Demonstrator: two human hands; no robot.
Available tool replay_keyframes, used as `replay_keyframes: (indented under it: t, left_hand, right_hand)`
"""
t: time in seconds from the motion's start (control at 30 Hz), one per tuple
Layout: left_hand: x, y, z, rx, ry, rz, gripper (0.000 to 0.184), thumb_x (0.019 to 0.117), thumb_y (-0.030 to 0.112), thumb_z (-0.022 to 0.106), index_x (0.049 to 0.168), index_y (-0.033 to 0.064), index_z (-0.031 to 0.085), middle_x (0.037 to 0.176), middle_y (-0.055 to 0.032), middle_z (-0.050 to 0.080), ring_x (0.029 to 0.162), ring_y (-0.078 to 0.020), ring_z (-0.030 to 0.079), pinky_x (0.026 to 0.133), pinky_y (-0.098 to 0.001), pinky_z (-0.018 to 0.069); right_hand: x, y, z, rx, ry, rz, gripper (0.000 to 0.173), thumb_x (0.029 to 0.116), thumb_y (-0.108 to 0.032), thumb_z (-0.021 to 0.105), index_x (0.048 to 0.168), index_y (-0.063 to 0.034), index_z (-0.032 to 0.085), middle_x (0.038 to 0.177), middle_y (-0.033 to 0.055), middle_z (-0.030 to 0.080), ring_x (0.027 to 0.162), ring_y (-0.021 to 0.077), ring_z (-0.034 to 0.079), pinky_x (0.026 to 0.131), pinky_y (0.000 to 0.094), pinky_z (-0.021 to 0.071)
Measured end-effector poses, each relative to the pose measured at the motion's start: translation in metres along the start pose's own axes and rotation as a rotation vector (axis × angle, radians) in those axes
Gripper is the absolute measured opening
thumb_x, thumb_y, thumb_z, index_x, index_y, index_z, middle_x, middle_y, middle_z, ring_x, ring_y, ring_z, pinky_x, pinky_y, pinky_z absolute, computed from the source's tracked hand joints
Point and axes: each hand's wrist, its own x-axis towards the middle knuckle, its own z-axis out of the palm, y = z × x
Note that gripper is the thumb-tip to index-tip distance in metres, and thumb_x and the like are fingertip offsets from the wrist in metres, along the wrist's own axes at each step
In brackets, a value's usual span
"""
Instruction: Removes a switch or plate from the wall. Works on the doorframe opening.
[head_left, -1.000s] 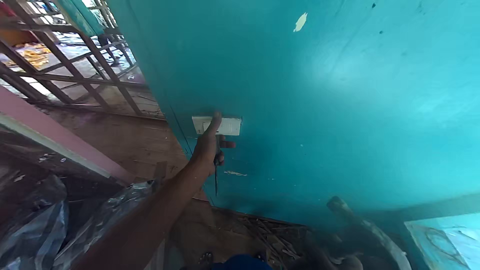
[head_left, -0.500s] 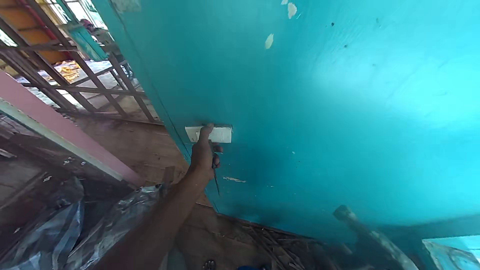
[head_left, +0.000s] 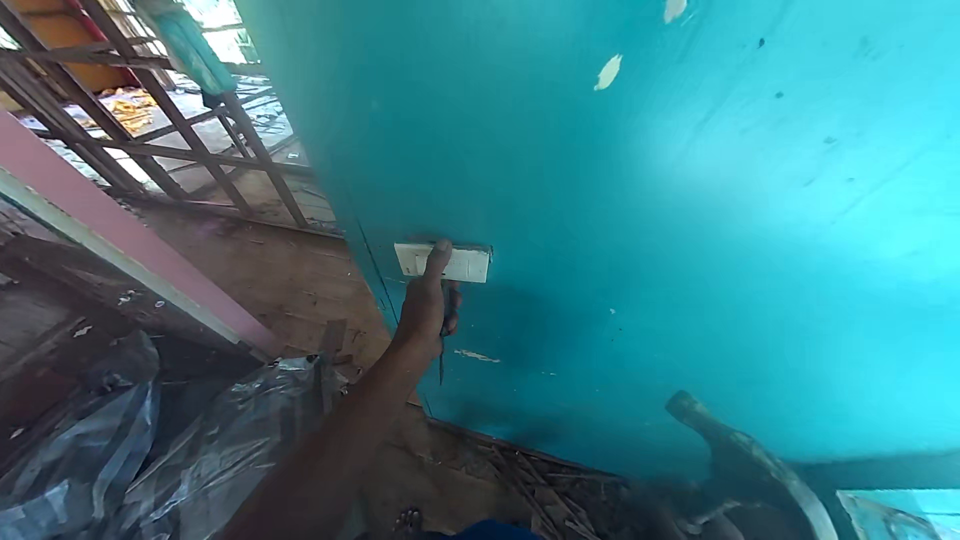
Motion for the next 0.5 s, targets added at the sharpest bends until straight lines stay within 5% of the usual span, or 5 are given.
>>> replay_keyframes:
  t: [0.13,0.23,0.3,0.5]
  left_hand:
    - [-0.017,-0.012,-0.019,0.12,-0.222,0.125,0.062,0.1053,0.062,0.036,0.103,0.006,0.062,0.064,-0.0009,0.053,0.048,-0.0103,0.05,0.046,-0.0239,0.0466]
    - [-0.041,-0.019,-0.049,0.234,-0.294,0.568,0.017,0.0978,0.021,0.059,0.107,0.0058,0.062,0.082,0.0017,0.06,0.067,-0.0075,0.056,0.06,-0.0244,0.0487]
    - [-0.045,-0.01,-0.073,0.248,-0.339,0.911,0.021,0.094,0.007,0.056,0.115,0.0059,0.061,0.099,0.0008,0.065,0.084,-0.0073,0.062,0.071,-0.0243,0.0535]
    - [-0.046,0.058,-0.125,0.104,-0.356,1.357,0.013,0.1029,0.018,0.059,0.116,0.0186,0.061,0.113,0.0014,0.067,0.109,-0.0189,0.065,0.097,-0.0416,0.0563]
  right_hand:
    - [-0.001,-0.002,0.018,-0.004,-0.004,-0.099,0.013,0.085,-0.006,0.076,0.086,-0.0142,0.066,0.066,-0.0031,0.067,0.052,0.0106,0.063,0.05,0.0309,0.0576]
    - [-0.006,-0.009,0.036,-0.02,-0.006,-0.125,0.014,0.0851,-0.007,0.077,0.086,-0.0161,0.066,0.067,-0.0045,0.067,0.053,0.0095,0.063,0.05,0.0297,0.0575]
    - [-0.012,-0.014,0.05,-0.032,-0.011,-0.124,0.015,0.0845,-0.006,0.077,0.087,-0.0165,0.067,0.068,-0.0054,0.068,0.054,0.0086,0.064,0.051,0.0287,0.058]
    - [-0.039,-0.027,0.098,-0.06,-0.009,-0.122,0.015,0.0819,-0.004,0.076,0.086,-0.015,0.067,0.067,-0.0044,0.068,0.052,0.0087,0.063,0.05,0.0279,0.0577]
